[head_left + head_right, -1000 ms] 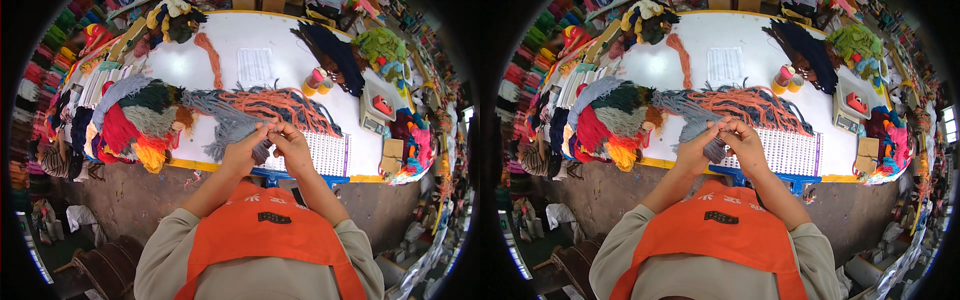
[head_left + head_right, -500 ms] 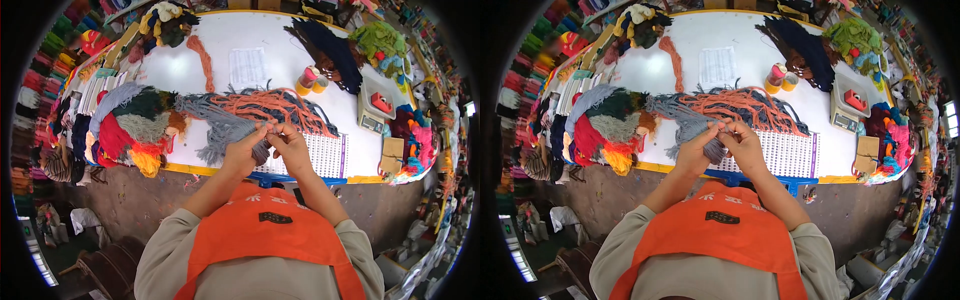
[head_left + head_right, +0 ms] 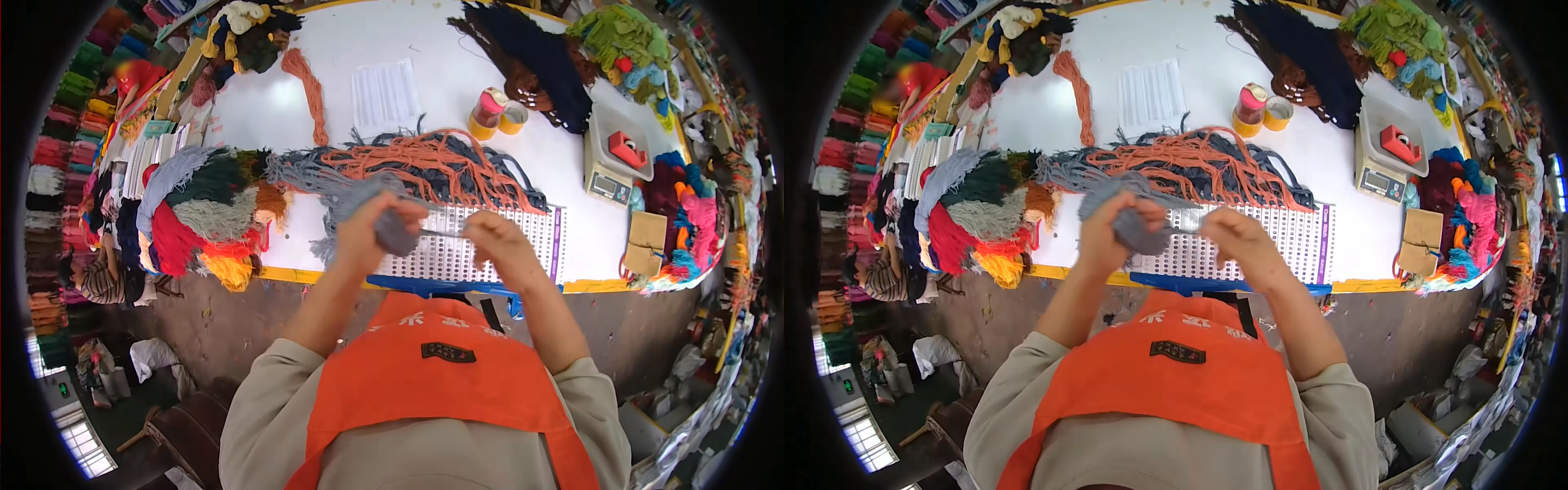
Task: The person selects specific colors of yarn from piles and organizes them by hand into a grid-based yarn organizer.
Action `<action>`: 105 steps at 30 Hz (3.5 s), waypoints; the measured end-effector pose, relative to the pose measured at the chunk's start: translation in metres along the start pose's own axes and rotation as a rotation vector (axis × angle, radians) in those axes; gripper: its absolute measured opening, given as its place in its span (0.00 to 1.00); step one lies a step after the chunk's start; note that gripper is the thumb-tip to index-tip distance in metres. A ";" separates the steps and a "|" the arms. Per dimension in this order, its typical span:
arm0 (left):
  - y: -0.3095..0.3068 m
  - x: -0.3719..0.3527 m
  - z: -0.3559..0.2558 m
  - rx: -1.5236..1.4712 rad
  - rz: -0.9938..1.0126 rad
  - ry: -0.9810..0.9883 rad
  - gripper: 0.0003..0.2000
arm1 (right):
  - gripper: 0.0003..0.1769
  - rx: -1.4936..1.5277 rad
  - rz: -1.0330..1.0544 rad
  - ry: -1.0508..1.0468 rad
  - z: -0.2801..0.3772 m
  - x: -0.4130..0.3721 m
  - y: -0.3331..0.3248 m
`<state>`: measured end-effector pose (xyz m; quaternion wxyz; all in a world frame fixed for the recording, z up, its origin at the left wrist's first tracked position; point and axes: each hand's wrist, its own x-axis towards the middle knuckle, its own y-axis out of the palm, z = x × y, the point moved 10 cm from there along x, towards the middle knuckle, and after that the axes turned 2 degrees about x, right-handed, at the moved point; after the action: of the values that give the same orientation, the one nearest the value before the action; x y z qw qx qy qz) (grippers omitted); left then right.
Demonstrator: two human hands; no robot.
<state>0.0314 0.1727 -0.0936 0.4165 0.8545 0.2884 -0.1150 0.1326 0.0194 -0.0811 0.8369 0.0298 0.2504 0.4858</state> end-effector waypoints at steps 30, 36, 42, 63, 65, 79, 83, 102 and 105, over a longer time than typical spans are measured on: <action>-0.150 0.158 0.194 0.340 -0.427 -0.402 0.08 | 0.07 -0.834 -0.376 -0.135 -0.174 0.145 -0.173; -0.145 0.196 0.214 0.996 -0.410 -0.135 0.11 | 0.07 -0.894 -0.246 -0.182 -0.208 0.174 -0.155; -0.142 0.196 0.224 0.885 -0.340 -0.109 0.10 | 0.07 -0.884 -0.174 -0.169 -0.206 0.170 -0.152; -0.142 0.192 0.208 0.386 -0.202 -0.274 0.08 | 0.10 -0.390 -0.070 0.077 -0.227 0.184 -0.170; -0.132 0.185 0.220 0.233 -0.183 -0.384 0.08 | 0.10 -0.407 -0.053 0.146 -0.232 0.185 -0.171; -0.098 0.187 0.220 0.327 -0.120 -0.324 0.07 | 0.12 -0.262 -0.004 0.194 -0.230 0.185 -0.164; -0.112 0.179 0.200 0.457 -0.331 -0.169 0.04 | 0.12 -0.289 -0.012 0.202 -0.227 0.184 -0.164; -0.144 0.177 0.159 1.123 -0.233 -0.123 0.07 | 0.17 -0.680 0.010 0.075 -0.219 0.187 -0.160; -0.192 0.142 0.093 0.380 -0.481 -0.321 0.06 | 0.17 -0.657 -0.035 0.106 -0.224 0.188 -0.162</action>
<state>0.0370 0.2507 -0.3379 0.2509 0.7954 0.3856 -0.3945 0.2371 0.0464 -0.3977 0.7958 -0.2713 0.1238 0.5271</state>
